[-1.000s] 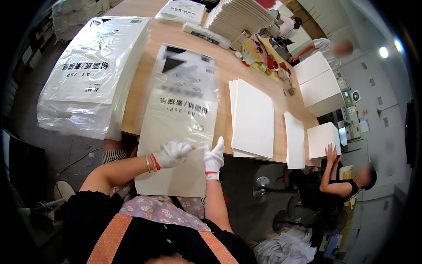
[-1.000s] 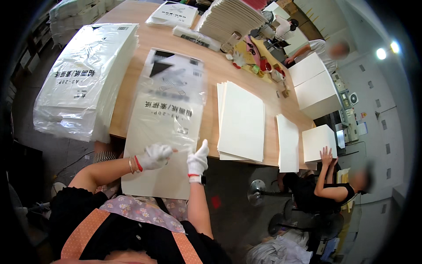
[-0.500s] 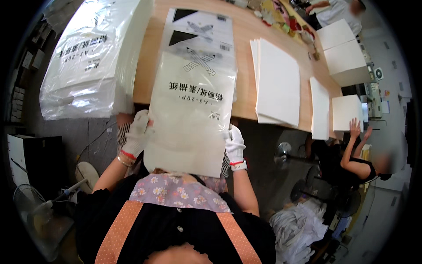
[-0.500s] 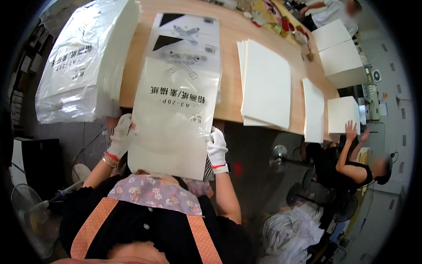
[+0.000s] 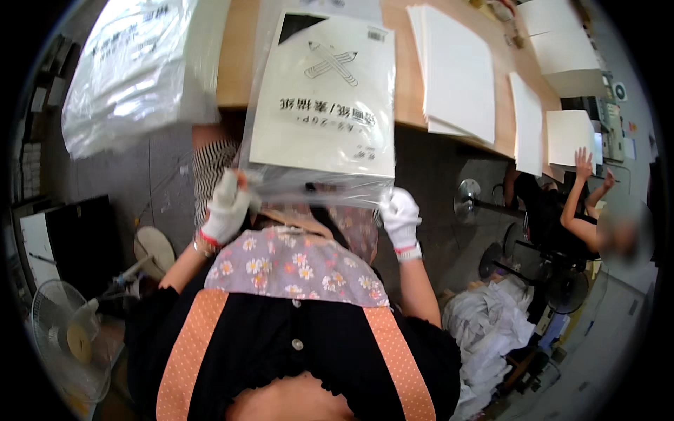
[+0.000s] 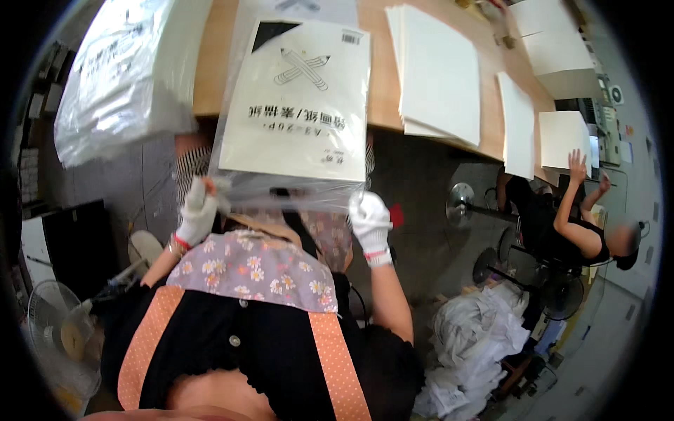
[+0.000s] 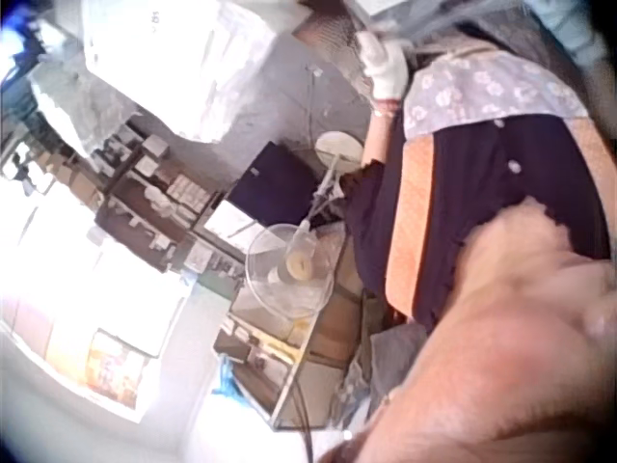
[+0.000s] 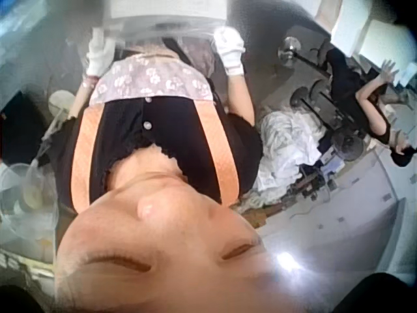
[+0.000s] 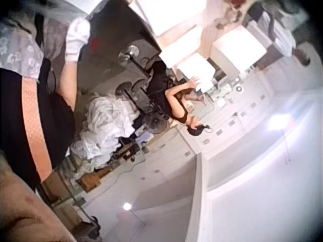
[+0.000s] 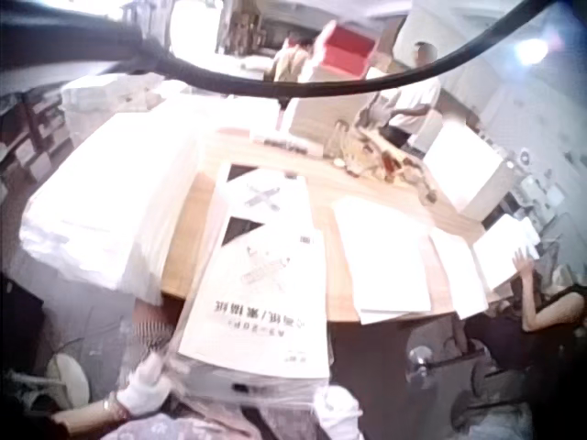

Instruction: The person repeatedly picks white paper sheets from a table, places them into clear plastic packaging, and stacks the sealed packages. The person handles the sheets and packages by hand without using tools.

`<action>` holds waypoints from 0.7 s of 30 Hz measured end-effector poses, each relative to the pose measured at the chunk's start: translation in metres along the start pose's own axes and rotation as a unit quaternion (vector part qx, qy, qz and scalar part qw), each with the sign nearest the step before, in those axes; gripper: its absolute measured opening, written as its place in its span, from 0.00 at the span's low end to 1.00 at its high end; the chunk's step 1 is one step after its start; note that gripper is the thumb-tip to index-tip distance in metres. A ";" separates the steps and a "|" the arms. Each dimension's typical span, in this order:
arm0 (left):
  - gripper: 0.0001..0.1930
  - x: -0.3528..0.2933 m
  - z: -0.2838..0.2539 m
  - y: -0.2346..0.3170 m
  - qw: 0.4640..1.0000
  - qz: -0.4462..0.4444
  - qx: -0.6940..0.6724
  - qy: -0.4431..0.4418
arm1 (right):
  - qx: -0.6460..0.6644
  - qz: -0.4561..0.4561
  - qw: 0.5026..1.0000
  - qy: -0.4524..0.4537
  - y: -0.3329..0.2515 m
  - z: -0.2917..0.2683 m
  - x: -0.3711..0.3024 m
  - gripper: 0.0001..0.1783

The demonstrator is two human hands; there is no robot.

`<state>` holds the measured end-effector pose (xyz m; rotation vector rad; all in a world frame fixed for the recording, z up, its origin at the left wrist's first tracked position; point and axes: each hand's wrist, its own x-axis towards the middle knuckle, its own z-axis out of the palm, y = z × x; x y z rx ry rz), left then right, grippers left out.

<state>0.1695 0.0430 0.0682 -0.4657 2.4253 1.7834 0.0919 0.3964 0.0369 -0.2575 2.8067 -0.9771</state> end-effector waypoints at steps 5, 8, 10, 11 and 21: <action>0.10 0.008 0.021 -0.015 0.985 0.173 -0.008 0.021 | 0.099 -0.013 0.992 -0.077 0.036 -0.018 -0.014 0.09; 0.10 0.026 0.025 0.038 0.955 0.294 -0.030 -0.002 | 0.329 0.119 0.932 0.094 0.067 0.017 0.029 0.10; 0.09 0.035 0.015 0.073 0.921 0.390 0.007 -0.006 | 0.523 0.226 0.816 -0.100 0.006 0.028 0.043 0.11; 0.09 0.043 0.010 0.100 0.891 0.453 0.032 0.012 | 0.452 0.131 0.876 -0.101 0.008 0.050 0.041 0.16; 0.14 0.039 -0.156 0.137 0.714 0.538 -0.106 0.436 | 0.775 0.122 0.558 -0.272 -0.233 0.085 0.179 0.10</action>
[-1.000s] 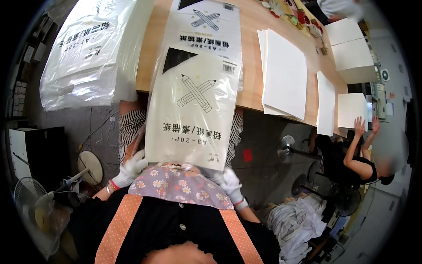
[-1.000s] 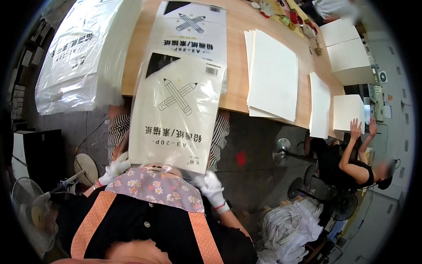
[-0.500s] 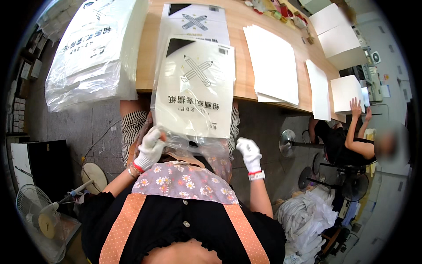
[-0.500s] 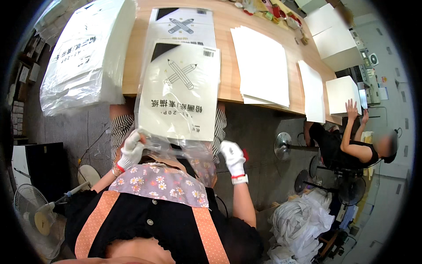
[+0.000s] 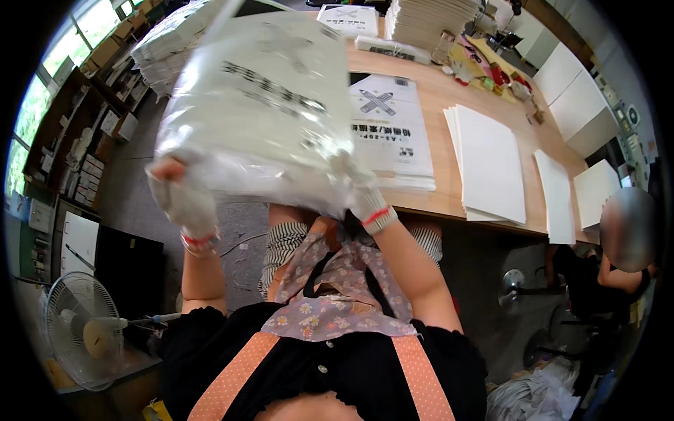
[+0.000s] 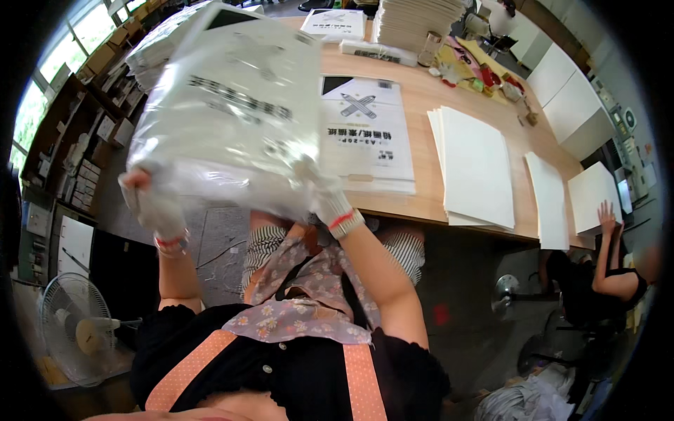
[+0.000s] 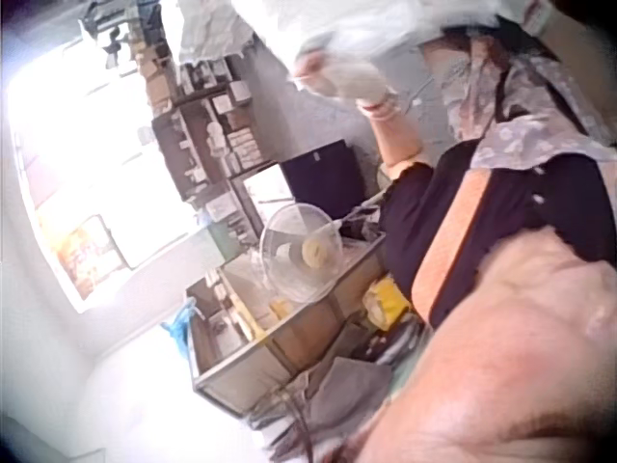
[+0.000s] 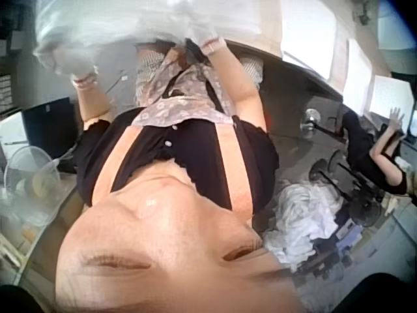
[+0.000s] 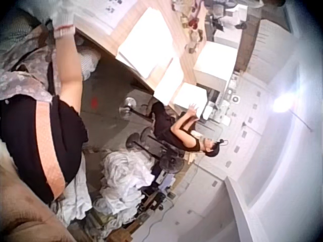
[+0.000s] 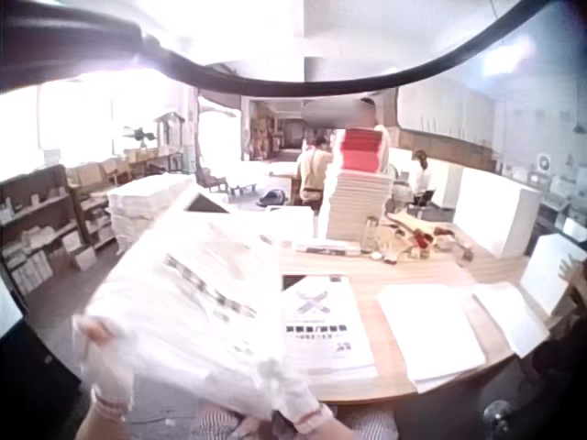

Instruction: The person repeatedly picks white paper sheets from a table, places them into clear plastic packaging, and stacks the sealed packages. The person handles the sheets and packages by hand without using tools.

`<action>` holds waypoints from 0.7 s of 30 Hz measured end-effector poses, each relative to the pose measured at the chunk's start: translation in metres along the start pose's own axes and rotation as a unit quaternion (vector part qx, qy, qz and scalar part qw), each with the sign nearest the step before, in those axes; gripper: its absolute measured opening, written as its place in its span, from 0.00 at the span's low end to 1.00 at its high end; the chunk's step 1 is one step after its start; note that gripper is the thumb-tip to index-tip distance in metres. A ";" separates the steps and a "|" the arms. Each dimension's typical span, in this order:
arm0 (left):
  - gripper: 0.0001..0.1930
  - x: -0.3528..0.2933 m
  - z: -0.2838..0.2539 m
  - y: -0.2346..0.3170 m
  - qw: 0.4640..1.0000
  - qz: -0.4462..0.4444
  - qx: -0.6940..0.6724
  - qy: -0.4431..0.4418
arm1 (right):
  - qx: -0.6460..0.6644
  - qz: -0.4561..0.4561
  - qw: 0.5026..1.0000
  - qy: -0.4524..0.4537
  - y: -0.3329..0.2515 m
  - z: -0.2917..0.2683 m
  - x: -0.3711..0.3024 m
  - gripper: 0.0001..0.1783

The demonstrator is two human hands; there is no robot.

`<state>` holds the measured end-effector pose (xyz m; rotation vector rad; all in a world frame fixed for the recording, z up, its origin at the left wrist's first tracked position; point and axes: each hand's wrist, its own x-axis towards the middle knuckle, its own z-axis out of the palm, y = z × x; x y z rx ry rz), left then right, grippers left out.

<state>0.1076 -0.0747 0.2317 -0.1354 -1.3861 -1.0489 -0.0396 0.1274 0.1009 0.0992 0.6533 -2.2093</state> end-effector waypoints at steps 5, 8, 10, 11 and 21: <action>0.07 0.036 -0.112 -0.124 0.953 -0.279 0.070 0.094 | -0.314 0.070 0.943 -0.083 0.058 0.058 0.030 0.14; 0.08 -0.005 -0.141 -0.140 0.904 -0.381 -0.011 0.195 | -0.362 0.026 0.932 -0.027 0.073 0.049 0.034 0.16; 0.08 -0.057 -0.168 -0.148 0.892 -0.374 0.077 0.243 | -0.398 -0.030 0.917 -0.014 0.069 0.047 0.007 0.19; 0.08 -0.096 -0.189 -0.156 0.878 -0.397 0.113 0.244 | -0.386 -0.065 0.919 -0.038 0.072 0.021 0.001 0.19; 0.05 -0.222 0.128 -0.105 0.821 -0.254 0.175 -0.480 | -0.331 0.071 0.914 0.225 0.033 -0.167 -0.133 0.18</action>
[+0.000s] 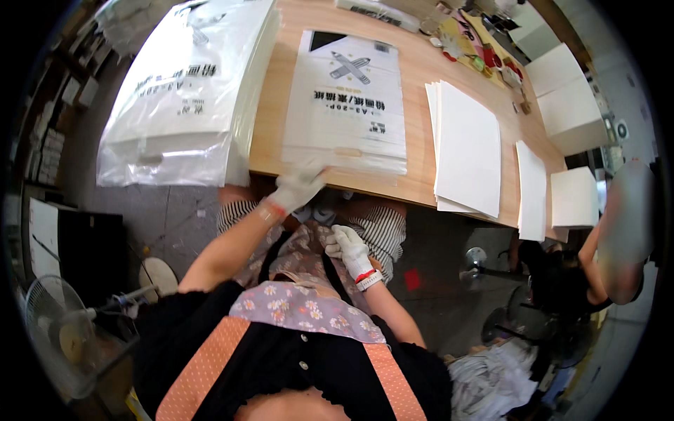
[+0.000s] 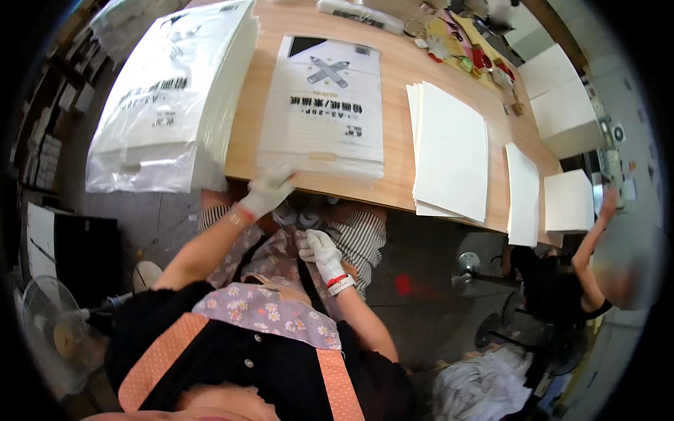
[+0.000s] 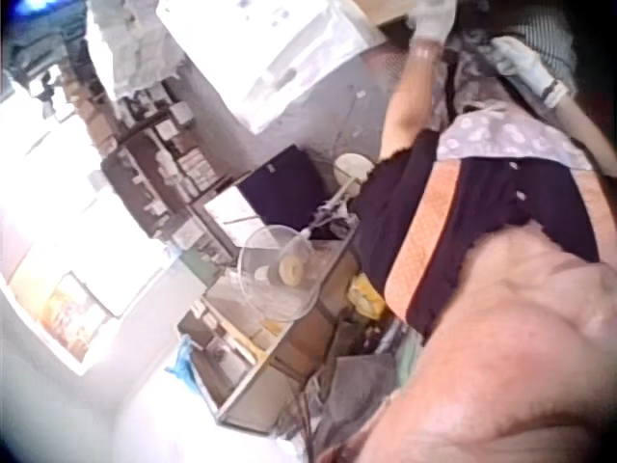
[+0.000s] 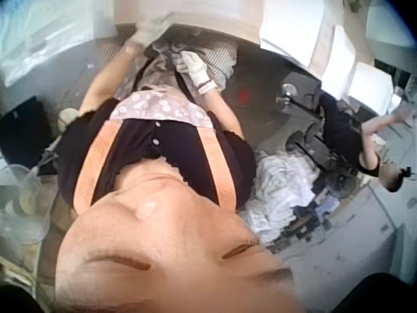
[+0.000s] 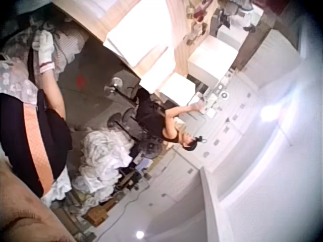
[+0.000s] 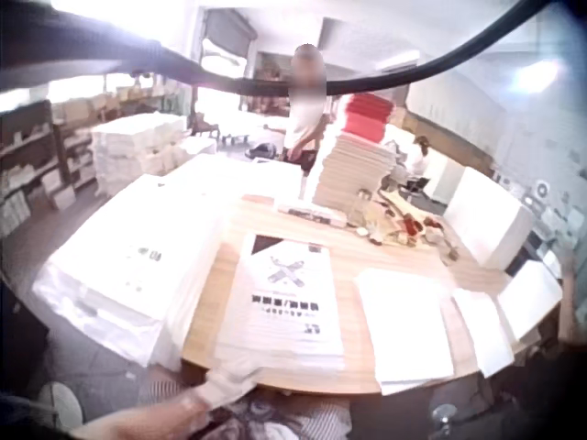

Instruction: The person repeatedly picks white paper sheets from a table, places them into clear plastic packaging, and stacks the sealed packages. The person handles the sheets and packages by hand without using tools.

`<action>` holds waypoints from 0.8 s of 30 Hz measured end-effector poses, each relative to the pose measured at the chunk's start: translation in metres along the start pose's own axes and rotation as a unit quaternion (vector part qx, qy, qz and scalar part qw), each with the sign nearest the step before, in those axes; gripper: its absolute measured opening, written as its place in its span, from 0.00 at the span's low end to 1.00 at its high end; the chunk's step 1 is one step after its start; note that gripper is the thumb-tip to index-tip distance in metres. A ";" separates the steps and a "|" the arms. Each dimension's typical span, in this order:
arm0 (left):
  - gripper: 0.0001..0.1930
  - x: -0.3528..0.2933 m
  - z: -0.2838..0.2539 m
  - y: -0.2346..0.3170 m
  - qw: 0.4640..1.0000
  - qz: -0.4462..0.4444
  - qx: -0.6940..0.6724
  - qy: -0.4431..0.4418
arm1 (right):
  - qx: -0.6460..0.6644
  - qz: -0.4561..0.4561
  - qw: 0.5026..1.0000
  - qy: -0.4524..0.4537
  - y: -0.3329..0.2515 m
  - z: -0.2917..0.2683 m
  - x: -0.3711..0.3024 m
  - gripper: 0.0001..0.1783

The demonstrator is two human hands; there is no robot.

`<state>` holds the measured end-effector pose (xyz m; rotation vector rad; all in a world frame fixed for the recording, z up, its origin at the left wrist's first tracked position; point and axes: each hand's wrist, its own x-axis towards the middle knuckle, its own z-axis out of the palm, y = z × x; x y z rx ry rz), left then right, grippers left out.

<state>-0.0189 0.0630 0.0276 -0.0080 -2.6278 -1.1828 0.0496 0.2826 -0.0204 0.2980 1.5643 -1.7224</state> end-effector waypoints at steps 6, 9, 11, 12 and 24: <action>0.10 0.095 0.075 -0.034 0.972 0.086 0.214 0.038 | 0.087 -0.024 0.995 0.049 0.019 -0.023 -0.005 0.19; 0.11 0.112 0.056 -0.040 0.988 0.037 0.114 -0.094 | 0.036 -0.003 0.999 0.013 0.003 -0.019 0.000 0.21; 0.13 0.121 0.018 -0.004 0.975 -0.100 0.018 -0.198 | 0.020 -0.017 0.999 -0.019 -0.025 -0.017 0.012 0.21; 0.13 0.122 0.016 -0.007 0.980 -0.090 0.030 -0.177 | 0.010 -0.024 0.999 -0.040 -0.039 -0.013 0.024 0.21; 0.09 0.141 -0.033 -0.010 0.885 -0.175 -0.416 0.115 | -0.475 -0.402 0.728 0.287 -0.147 -0.052 0.147 0.10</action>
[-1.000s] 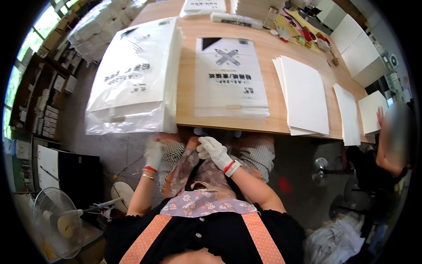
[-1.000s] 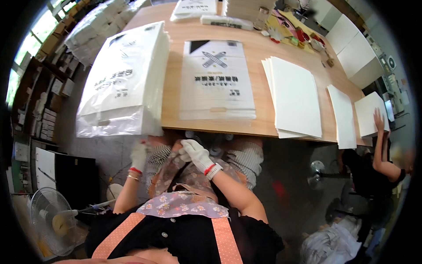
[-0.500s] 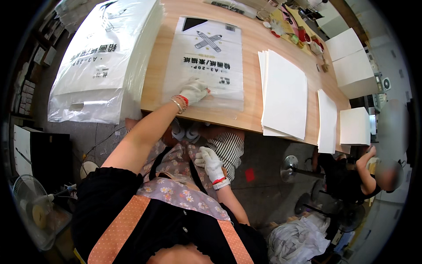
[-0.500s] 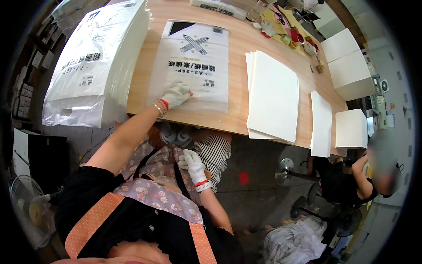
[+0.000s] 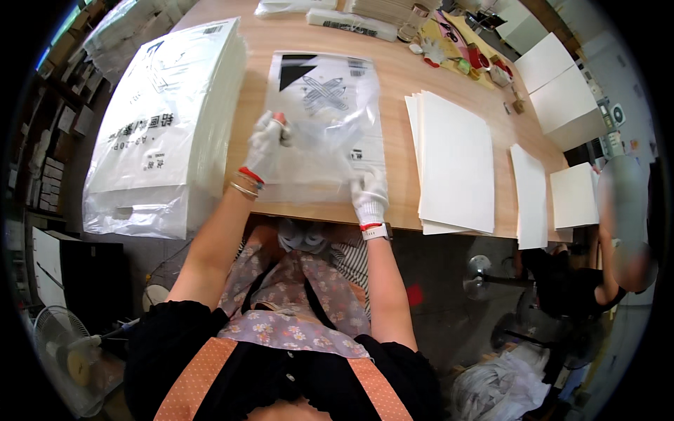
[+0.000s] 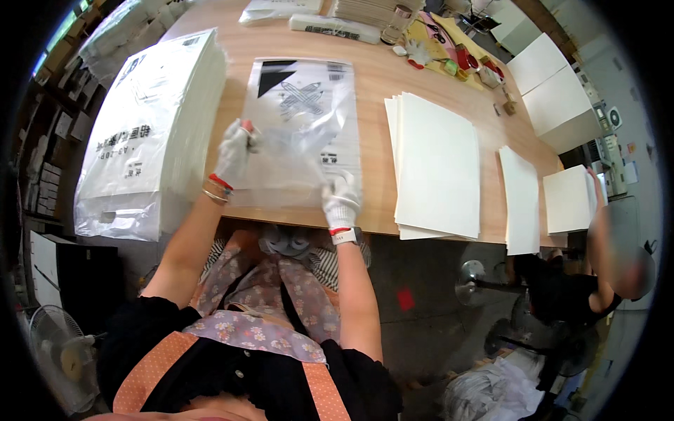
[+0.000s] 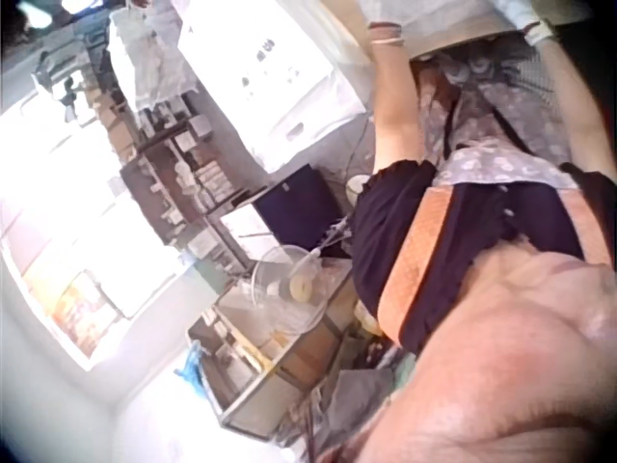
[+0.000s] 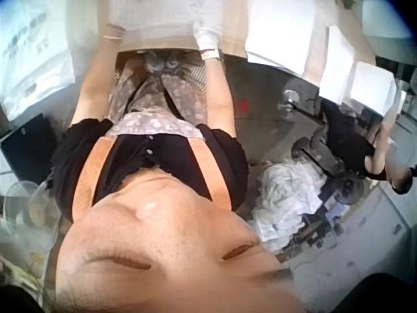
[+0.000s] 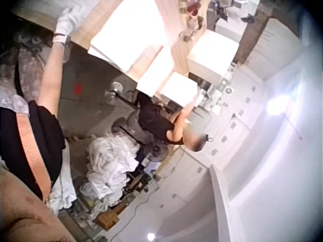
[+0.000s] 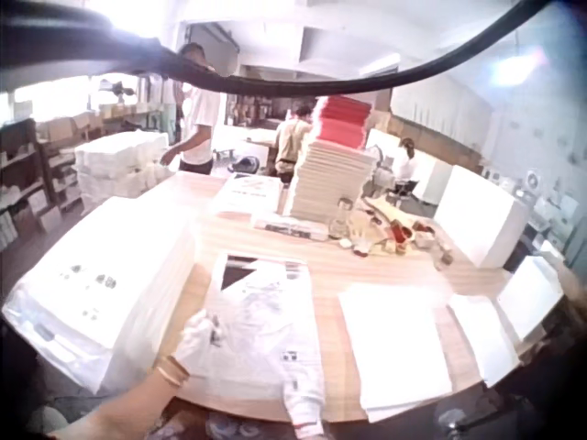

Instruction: The person repeatedly picks white paper sheets from a table, places them into clear plastic packaging, and stacks the sealed packages. The person handles the sheets and packages by hand without using tools.

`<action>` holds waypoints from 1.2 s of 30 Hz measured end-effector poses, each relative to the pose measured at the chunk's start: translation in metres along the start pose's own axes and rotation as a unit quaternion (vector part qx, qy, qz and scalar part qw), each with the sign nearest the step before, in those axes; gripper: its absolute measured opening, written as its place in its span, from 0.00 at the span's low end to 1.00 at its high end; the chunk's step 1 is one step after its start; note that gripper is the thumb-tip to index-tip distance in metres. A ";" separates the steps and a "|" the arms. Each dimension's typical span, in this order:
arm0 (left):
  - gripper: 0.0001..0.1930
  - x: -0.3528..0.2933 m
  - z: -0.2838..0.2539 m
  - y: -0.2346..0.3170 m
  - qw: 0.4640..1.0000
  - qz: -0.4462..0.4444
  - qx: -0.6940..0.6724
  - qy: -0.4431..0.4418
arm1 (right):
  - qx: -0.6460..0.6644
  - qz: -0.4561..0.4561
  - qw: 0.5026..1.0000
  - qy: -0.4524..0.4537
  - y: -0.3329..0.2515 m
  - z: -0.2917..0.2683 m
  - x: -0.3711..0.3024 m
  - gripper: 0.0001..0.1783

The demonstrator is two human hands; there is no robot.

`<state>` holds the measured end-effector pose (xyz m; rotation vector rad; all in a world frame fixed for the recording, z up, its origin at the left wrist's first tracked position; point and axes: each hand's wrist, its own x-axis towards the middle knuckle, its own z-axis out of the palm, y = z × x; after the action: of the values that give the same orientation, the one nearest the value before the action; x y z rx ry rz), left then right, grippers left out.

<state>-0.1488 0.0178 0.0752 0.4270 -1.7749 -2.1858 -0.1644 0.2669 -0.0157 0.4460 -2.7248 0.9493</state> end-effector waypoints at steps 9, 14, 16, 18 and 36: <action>0.10 -0.051 0.055 0.039 0.987 0.005 0.107 -0.118 | 0.202 -0.152 0.967 -0.008 -0.113 -0.036 0.026 0.15; 0.17 -0.068 0.059 0.098 0.976 0.070 0.132 -0.156 | -0.059 -0.137 0.979 -0.140 -0.074 0.021 0.033 0.17; 0.18 -0.064 0.045 0.091 0.961 0.102 0.208 -0.153 | -0.039 -0.148 0.965 -0.212 -0.081 0.005 0.015 0.17; 0.15 -0.068 0.034 0.076 0.937 0.144 0.282 -0.144 | 0.172 -0.103 0.940 -0.277 -0.071 -0.023 -0.015 0.14; 0.21 -0.190 0.065 0.067 0.861 0.316 0.272 -0.291 | 0.079 0.168 0.976 -0.115 0.132 -0.170 -0.003 0.29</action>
<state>0.0011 0.1395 0.1625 -0.7145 -2.3810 -1.3904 -0.1901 0.4733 0.0392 0.1265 -3.0092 1.2766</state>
